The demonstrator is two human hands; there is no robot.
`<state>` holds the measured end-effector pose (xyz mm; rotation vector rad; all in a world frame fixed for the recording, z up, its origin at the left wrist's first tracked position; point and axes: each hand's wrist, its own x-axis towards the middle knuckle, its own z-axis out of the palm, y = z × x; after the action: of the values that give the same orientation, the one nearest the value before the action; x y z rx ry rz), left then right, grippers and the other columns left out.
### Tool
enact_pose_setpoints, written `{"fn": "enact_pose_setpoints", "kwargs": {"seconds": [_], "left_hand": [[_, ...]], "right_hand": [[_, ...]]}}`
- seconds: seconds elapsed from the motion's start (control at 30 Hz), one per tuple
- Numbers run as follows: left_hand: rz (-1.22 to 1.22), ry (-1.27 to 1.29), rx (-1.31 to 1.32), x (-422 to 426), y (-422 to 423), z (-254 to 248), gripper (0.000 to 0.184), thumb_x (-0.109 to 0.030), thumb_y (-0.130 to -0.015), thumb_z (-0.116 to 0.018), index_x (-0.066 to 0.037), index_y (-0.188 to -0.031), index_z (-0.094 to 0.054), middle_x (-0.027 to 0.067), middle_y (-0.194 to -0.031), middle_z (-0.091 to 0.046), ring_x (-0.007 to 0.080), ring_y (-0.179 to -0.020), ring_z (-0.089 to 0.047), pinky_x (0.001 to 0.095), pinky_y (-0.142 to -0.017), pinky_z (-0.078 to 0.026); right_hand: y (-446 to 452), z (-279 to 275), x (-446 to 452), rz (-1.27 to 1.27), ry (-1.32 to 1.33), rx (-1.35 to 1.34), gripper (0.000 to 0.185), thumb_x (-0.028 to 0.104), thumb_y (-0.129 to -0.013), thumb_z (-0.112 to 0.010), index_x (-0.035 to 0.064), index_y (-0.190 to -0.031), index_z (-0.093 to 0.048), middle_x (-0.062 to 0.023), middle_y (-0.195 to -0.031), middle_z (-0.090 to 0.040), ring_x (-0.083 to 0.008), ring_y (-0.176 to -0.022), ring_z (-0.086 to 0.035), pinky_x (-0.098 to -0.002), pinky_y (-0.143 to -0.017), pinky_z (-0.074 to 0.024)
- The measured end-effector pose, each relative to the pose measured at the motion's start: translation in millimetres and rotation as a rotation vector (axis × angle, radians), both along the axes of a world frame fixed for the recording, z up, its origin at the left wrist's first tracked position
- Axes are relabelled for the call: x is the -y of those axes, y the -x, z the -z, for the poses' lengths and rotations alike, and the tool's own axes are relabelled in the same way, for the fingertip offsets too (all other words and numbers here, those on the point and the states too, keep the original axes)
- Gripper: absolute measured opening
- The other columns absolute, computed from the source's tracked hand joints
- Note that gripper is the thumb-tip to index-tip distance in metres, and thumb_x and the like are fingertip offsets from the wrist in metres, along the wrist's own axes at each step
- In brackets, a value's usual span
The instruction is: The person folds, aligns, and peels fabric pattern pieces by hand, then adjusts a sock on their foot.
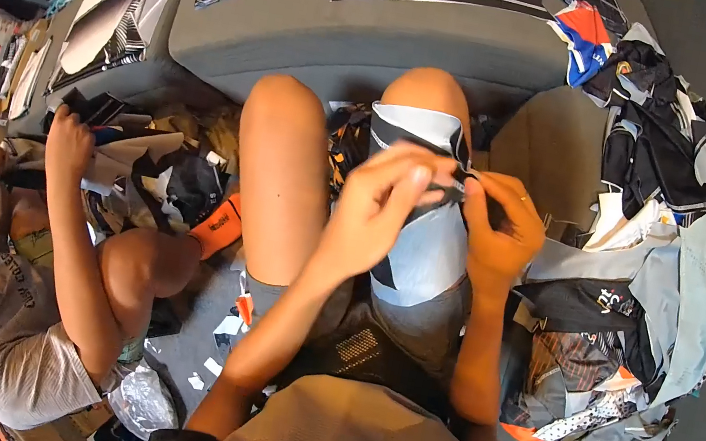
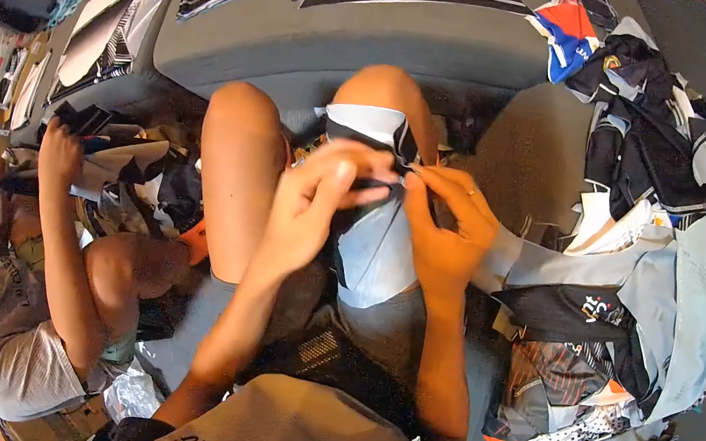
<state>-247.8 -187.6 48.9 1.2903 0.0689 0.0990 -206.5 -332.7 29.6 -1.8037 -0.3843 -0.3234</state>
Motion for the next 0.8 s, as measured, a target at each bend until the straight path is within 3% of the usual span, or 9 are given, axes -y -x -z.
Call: {"fn": "enact_pose_setpoints", "kwargs": {"seconds": [0.07,0.2,0.37,0.6,0.8], "left_hand": [[0.012,-0.046,-0.025,-15.8,-9.9,-3.9,0.029,-0.017,-0.095,-0.044,0.002,-0.109,-0.061,0.0154,-0.122,-0.045,0.0246,-0.110,-0.047,0.0376,-0.098,-0.039],[0.120,-0.915,0.372,-54.0,-36.9,-11.7,0.025,-0.012,-0.085,-0.050,-0.007,-0.105,-0.063,0.0109,-0.113,-0.048,0.0279,-0.113,-0.043,0.0372,-0.094,-0.037],[0.332,-1.140,0.491,-74.7,-55.2,-16.6,0.024,-0.012,-0.075,-0.056,-0.010,-0.098,-0.064,0.0086,-0.121,-0.045,0.0306,-0.120,-0.035,0.0428,-0.096,-0.030],[0.282,-1.176,0.527,-111.4,-56.1,-26.9,0.018,-0.018,-0.076,-0.059,-0.009,-0.091,-0.064,0.0073,-0.127,-0.045,0.0297,-0.118,-0.037,0.0464,-0.098,-0.029],[0.178,-1.147,0.590,-141.0,-31.3,-71.9,0.013,-0.019,-0.078,-0.063,-0.008,-0.085,-0.064,0.0072,-0.128,-0.046,0.0288,-0.118,-0.038,0.0436,-0.099,-0.031]], "right_hand": [[-0.8,-2.1,0.4,0.029,0.008,0.015,0.015,-0.005,-0.070,-0.067,-0.0027,-0.085,-0.067,-0.0079,-0.084,-0.066,-0.0154,-0.073,-0.058,-0.0228,-0.068,-0.0461],[0.4,-18.0,2.7,0.009,0.025,0.093,0.013,-0.006,-0.071,-0.065,-0.0029,-0.084,-0.066,-0.0087,-0.083,-0.066,-0.0171,-0.072,-0.058,-0.0242,-0.069,-0.0458],[1.2,-53.0,8.6,-0.088,0.012,0.124,0.015,-0.008,-0.070,-0.063,-0.0029,-0.084,-0.066,-0.0096,-0.083,-0.065,-0.0179,-0.073,-0.057,-0.0241,-0.067,-0.0448],[-17.1,-96.2,34.4,-0.101,-0.064,0.221,0.011,0.001,-0.074,-0.059,-0.0023,-0.084,-0.063,-0.0116,-0.084,-0.062,-0.0217,-0.079,-0.054,-0.0297,-0.077,-0.0417],[-44.8,-117.0,33.5,-0.159,-0.147,0.233,0.011,0.001,-0.079,-0.056,-0.0037,-0.086,-0.063,-0.0111,-0.087,-0.061,-0.0197,-0.082,-0.053,-0.0283,-0.079,-0.0403]]}}
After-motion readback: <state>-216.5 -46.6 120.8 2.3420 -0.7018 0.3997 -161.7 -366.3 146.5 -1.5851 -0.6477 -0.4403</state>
